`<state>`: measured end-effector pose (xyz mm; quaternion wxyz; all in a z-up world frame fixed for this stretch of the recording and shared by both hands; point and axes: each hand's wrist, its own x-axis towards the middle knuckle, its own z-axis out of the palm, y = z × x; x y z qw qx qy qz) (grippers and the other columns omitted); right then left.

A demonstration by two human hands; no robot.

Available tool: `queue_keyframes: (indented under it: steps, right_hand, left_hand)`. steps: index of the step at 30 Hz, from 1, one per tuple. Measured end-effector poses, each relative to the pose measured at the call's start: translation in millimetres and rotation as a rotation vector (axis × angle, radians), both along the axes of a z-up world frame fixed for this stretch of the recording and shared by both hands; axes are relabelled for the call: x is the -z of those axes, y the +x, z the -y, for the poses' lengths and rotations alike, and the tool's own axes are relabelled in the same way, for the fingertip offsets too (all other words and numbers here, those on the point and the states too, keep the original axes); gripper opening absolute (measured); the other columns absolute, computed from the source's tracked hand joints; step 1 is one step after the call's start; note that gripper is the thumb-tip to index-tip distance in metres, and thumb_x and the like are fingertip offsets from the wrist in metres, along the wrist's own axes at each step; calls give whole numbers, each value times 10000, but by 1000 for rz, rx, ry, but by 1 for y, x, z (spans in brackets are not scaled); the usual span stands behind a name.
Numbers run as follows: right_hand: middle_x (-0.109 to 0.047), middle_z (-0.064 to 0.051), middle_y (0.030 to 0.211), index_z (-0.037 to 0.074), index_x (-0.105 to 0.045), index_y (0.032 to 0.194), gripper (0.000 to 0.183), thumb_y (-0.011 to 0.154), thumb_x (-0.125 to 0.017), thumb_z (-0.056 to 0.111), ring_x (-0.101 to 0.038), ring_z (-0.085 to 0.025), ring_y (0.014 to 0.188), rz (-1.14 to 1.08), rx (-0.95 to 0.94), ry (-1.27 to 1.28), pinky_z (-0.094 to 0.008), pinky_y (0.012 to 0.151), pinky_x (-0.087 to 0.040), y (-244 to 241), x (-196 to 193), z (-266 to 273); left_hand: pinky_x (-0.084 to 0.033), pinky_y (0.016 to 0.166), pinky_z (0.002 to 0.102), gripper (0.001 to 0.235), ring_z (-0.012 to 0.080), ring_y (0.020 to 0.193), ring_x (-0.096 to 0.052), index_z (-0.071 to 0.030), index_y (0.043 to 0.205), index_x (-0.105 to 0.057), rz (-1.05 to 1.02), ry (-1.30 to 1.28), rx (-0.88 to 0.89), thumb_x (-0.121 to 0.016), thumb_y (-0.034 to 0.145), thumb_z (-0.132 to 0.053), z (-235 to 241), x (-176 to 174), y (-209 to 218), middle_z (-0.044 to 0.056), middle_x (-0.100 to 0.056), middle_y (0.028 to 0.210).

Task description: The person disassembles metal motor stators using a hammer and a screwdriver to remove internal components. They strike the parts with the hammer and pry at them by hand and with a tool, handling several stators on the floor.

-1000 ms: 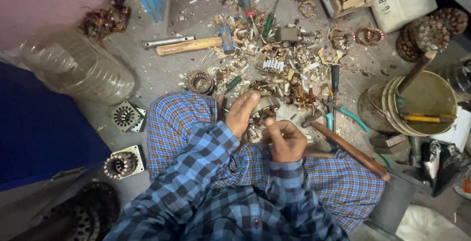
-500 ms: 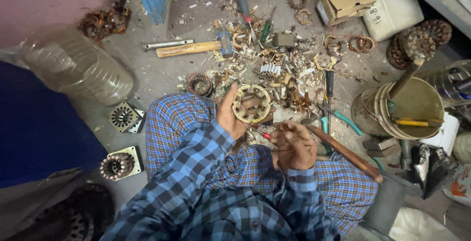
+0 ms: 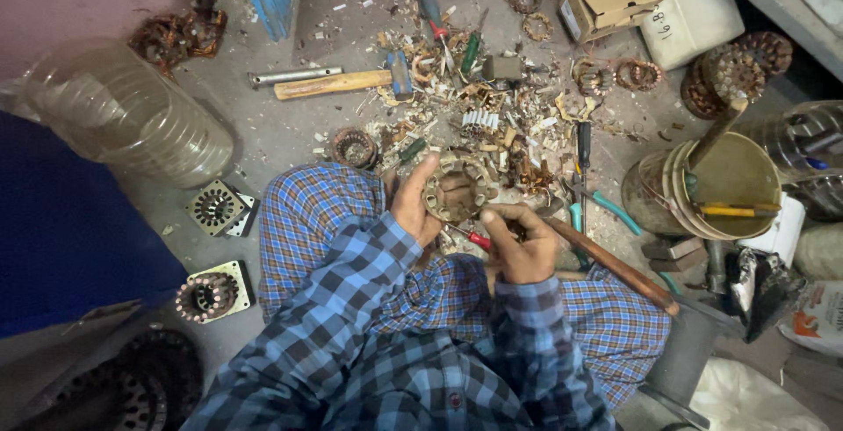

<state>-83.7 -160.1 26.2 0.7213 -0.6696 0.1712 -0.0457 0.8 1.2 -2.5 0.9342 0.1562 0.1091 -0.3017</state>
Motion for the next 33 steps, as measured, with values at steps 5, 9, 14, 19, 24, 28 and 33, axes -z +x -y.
queue_keyframes:
  steps: [5, 9, 14, 19, 24, 28, 33]
  right_hand:
    - [-664, 3, 682, 17, -752, 967, 115, 901, -791, 103, -535, -45, 499, 31, 9, -235, -214, 441, -422, 7, -5, -8]
    - [-661, -10, 645, 8, -758, 923, 137, 886, -803, 132, -521, -56, 474, -82, 91, -231, -225, 415, -407, 11, -5, -14]
    - [-662, -20, 641, -11, -760, 903, 156, 887, -806, 136, -528, -57, 480, -125, 136, -267, -230, 424, -411, 15, 4, -12]
    - [-701, -27, 719, 17, -749, 945, 159, 878, -832, 135, -584, -65, 574, 23, 141, -338, -225, 503, -476, 14, 15, -9]
    - [-736, -69, 928, 54, -737, 1134, 322, 855, -860, 158, -687, -104, 759, 322, 73, -688, -248, 648, -564, 10, 13, -1]
    - [-724, -123, 1128, 51, -732, 1205, 403, 833, -867, 127, -711, -153, 853, 424, -11, -849, -269, 713, -580, 7, 5, 0]
    - [-729, -120, 1140, 67, -739, 1175, 348, 852, -861, 106, -737, -190, 947, 434, -39, -839, -283, 786, -618, 7, 3, -4]
  left_hand:
    - [-578, 957, 413, 342, 254, 1062, -692, -26, 1222, -573, 340, 110, -104, -577, 1042, -317, 2, 5, -5, 154, -669, 1172]
    - [-538, 1012, 398, 304, 221, 1114, -640, -63, 1211, -556, 413, 163, -64, -598, 1029, -302, 3, 16, -10, 114, -643, 1178]
    - [-459, 1032, 353, 315, 174, 1134, -570, -50, 1231, -569, 671, 516, -119, -599, 1038, -297, 7, 25, -10, 79, -620, 1177]
    - [-541, 1009, 403, 332, 230, 1115, -645, -31, 1232, -563, 494, 226, -72, -556, 1058, -313, 5, 11, -9, 113, -648, 1182]
    - [-616, 861, 405, 429, 256, 984, -708, 11, 1304, -568, 236, 141, -9, -466, 1105, -356, 0, -7, -9, 183, -678, 1144]
    - [-623, 799, 362, 447, 222, 934, -718, -85, 1325, -563, 137, 211, 0, -462, 1045, -418, 0, -10, -8, 146, -688, 1107]
    - [-609, 746, 357, 461, 236, 858, -725, 14, 1272, -557, 250, 121, -14, -543, 1103, -415, 3, 2, -5, 169, -712, 1033]
